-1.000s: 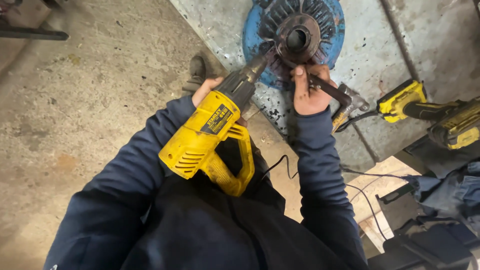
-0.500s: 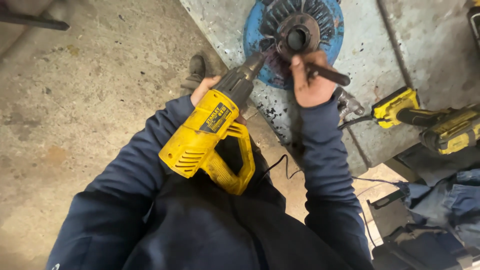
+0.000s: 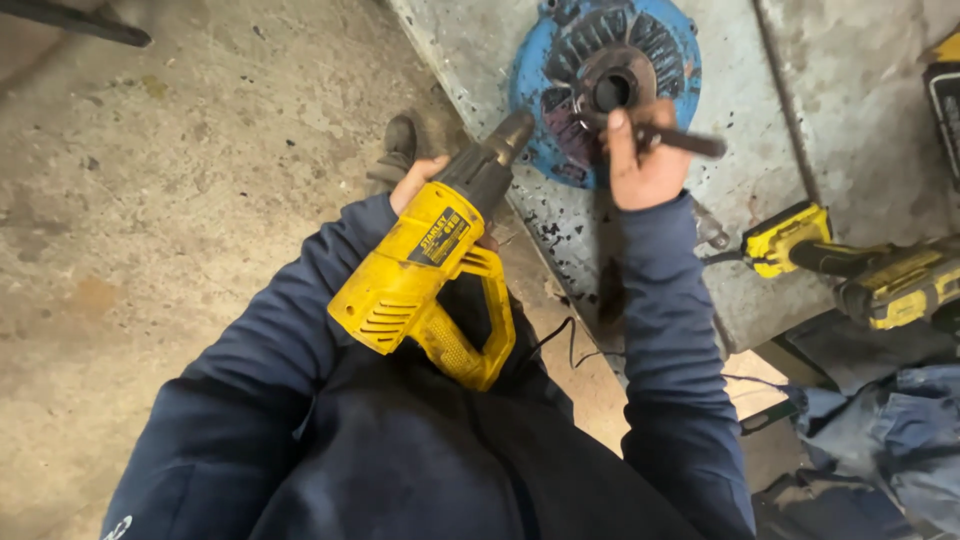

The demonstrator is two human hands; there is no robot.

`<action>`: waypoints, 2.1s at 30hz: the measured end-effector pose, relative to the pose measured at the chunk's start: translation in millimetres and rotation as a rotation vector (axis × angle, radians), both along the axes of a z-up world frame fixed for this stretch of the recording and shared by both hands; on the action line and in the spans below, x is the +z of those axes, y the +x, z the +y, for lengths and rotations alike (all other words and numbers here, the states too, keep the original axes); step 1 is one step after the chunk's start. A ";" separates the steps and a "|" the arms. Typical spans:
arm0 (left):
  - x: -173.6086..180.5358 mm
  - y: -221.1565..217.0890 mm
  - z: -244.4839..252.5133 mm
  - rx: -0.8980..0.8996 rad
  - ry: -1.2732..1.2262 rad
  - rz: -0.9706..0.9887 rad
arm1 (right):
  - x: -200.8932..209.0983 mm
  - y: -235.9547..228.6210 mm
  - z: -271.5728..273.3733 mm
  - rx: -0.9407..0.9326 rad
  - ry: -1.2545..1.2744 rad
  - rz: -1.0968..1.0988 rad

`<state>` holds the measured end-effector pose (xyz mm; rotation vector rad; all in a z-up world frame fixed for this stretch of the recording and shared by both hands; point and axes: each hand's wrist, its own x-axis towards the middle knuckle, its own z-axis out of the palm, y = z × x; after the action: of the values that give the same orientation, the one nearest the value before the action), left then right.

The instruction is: The person uses a yellow heat gun to apply heat to a blue circular mechanical component while simultaneously scraping its surface with a metal tool. The person moves the heat gun and scraper around the component to clean or remove material from the surface.

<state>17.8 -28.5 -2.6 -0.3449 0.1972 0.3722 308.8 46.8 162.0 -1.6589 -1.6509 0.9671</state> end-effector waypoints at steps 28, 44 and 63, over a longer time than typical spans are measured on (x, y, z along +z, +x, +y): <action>-7.5 30.2 -4.1 -0.040 -0.104 -0.007 | 13.4 11.4 10.6 0.134 0.104 -0.129; -22.0 21.0 -13.3 -0.008 -0.198 -0.016 | 3.8 6.7 13.1 0.047 -0.003 -0.076; -7.8 10.8 -9.6 0.054 -0.171 -0.003 | 15.2 1.4 -35.9 -0.245 -0.159 0.319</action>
<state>28.6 -38.0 -10.4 -0.5198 0.2179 0.4095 310.2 10.9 177.2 -1.6595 -1.1597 1.1896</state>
